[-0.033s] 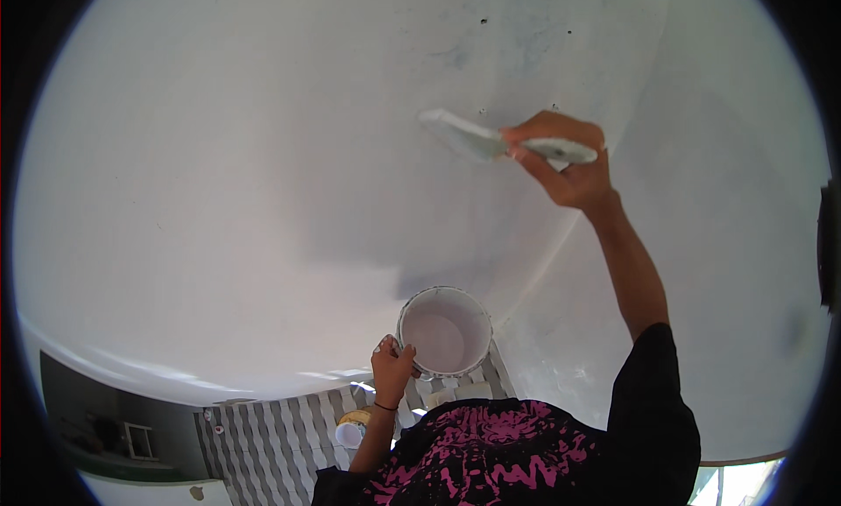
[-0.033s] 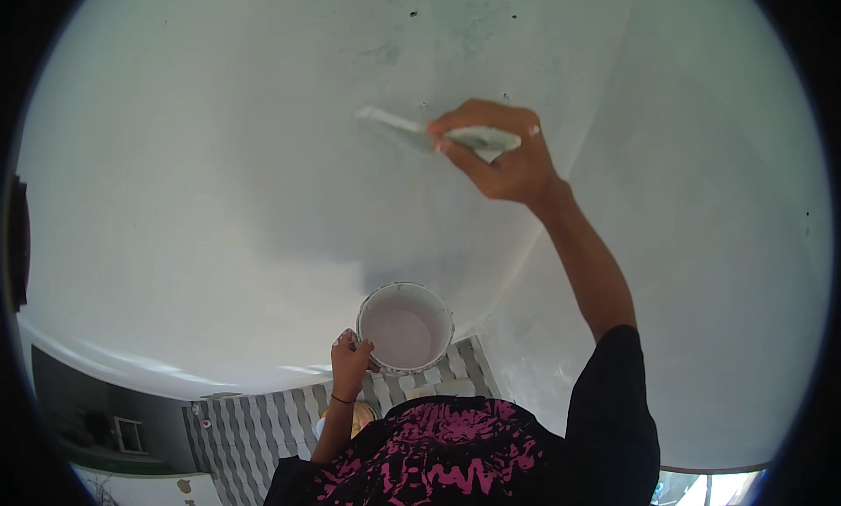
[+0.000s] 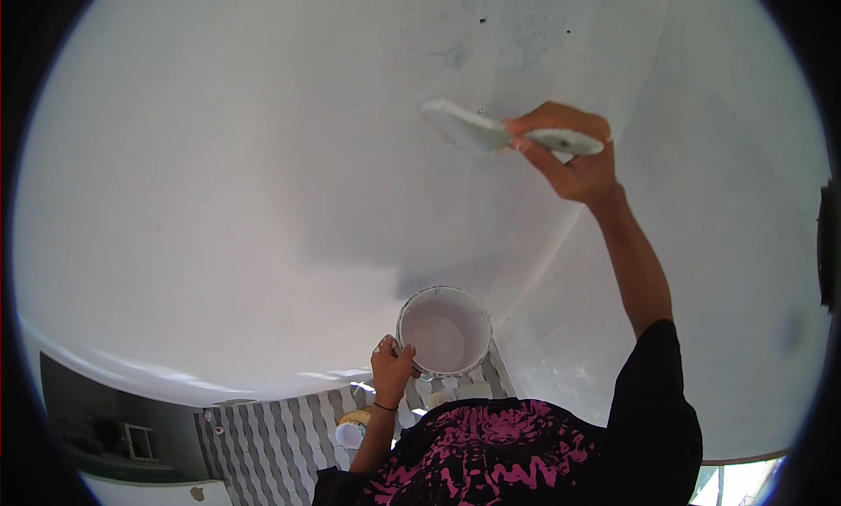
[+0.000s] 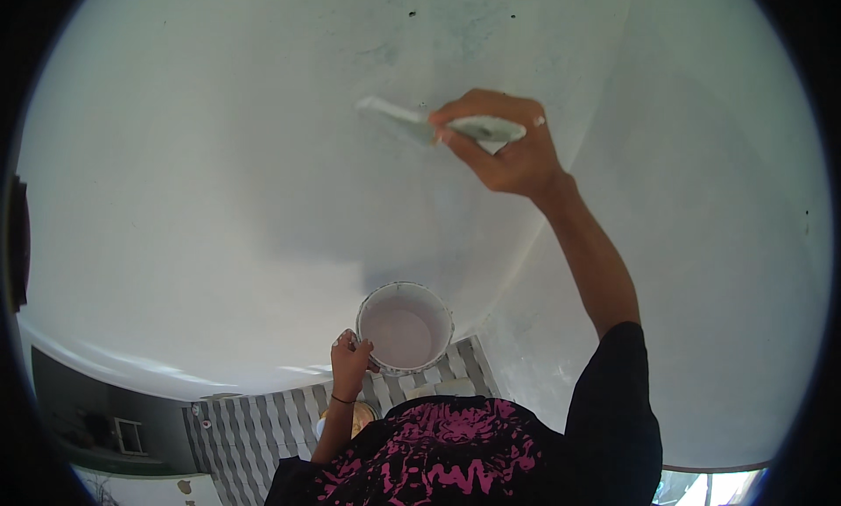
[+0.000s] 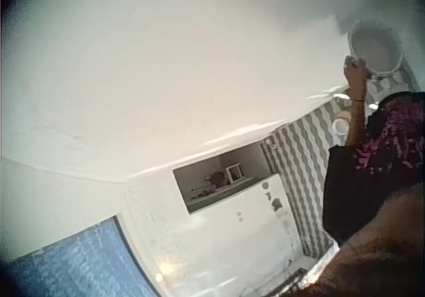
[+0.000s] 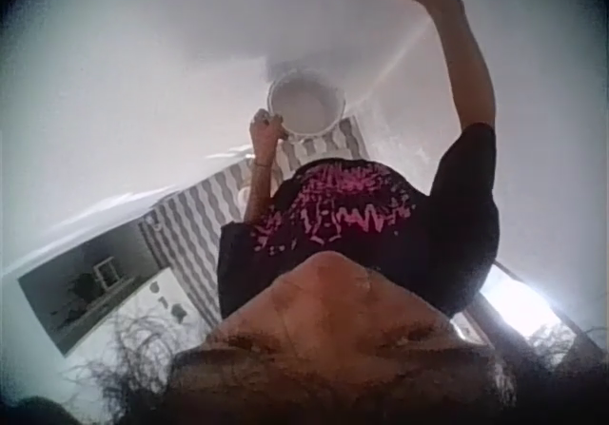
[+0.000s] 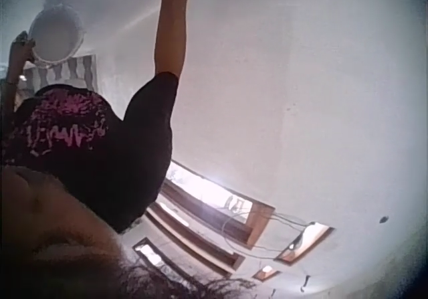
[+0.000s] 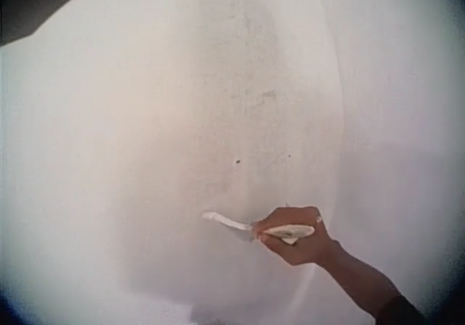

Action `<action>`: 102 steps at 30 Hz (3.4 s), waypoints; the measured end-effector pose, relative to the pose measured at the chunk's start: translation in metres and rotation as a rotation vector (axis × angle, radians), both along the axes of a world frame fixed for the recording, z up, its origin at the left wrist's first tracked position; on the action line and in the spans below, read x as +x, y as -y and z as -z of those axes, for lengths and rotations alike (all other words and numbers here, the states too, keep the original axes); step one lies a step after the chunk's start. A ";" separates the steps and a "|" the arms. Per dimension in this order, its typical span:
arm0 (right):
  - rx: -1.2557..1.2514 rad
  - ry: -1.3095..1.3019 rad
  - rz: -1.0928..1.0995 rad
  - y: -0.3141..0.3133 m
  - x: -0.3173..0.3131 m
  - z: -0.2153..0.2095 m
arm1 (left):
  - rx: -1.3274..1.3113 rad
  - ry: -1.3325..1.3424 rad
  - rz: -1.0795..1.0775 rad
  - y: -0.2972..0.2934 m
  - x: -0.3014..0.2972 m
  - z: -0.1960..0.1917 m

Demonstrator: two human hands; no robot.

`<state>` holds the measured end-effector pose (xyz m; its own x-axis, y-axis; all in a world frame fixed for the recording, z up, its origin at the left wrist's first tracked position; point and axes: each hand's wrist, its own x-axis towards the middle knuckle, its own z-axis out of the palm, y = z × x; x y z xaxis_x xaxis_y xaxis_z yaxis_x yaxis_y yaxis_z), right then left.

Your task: Painting a ceiling with white paint using a brush.

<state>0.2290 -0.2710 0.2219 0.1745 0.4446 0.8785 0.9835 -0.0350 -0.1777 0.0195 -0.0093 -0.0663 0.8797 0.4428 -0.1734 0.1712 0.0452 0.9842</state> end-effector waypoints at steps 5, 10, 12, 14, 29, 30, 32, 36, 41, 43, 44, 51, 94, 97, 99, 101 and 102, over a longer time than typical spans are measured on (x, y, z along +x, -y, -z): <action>0.168 -0.070 0.029 0.008 0.006 -0.020 | -0.047 -0.017 -0.005 0.000 0.001 0.001; 0.500 -0.116 0.016 0.020 0.021 -0.019 | -0.022 -0.010 0.014 -0.001 0.004 0.004; 0.521 -0.126 0.010 0.029 0.024 -0.022 | -0.003 -0.007 0.017 -0.001 0.004 0.008; 0.544 -0.135 0.002 0.038 0.022 -0.026 | -0.033 -0.010 -0.014 -0.002 0.005 0.011; -0.394 -0.098 0.171 0.074 0.034 -0.007 | 0.012 -0.011 -0.020 0.001 0.000 0.013; -0.420 -0.058 0.164 0.075 0.035 -0.023 | 0.016 -0.008 -0.015 0.000 -0.001 0.015; -0.440 0.068 0.178 0.078 0.040 -0.057 | 0.010 -0.013 -0.021 -0.002 0.000 0.019; -0.383 0.302 0.228 0.089 0.042 -0.125 | -0.058 -0.015 -0.036 0.004 0.004 0.008; 0.131 0.539 -0.576 0.057 0.050 -0.191 | -0.038 -0.019 -0.006 0.002 0.006 0.005; 0.042 0.762 0.390 0.063 0.010 -0.204 | -0.019 -0.015 0.004 0.000 0.004 0.007; 0.046 0.771 0.395 0.066 0.013 -0.204 | -0.006 -0.015 0.013 -0.001 0.004 0.007; -0.100 0.833 0.504 0.054 0.071 -0.085 | 0.014 -0.012 -0.003 0.001 0.000 0.004; 0.363 0.906 0.465 0.041 0.027 -0.413 | 0.012 0.019 -0.031 0.005 0.002 0.009; 0.236 0.897 0.662 0.021 0.015 -0.382 | -0.010 0.030 -0.046 -0.006 0.002 0.029; 0.248 0.888 0.495 0.028 0.032 -0.364 | -0.056 -0.020 -0.046 0.004 0.000 0.016; 0.262 0.809 0.423 0.023 0.040 -0.340 | -0.077 -0.019 -0.072 0.004 -0.003 0.013; 0.271 0.730 0.363 0.019 0.041 -0.329 | 0.069 -0.034 -0.043 -0.002 -0.006 0.025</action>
<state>0.2700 -0.2903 0.5511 -0.3853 0.2295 0.8938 0.7907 -0.4172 0.4480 0.0138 -0.0074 -0.0909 0.8536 0.4921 -0.1707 0.2039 -0.0141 0.9789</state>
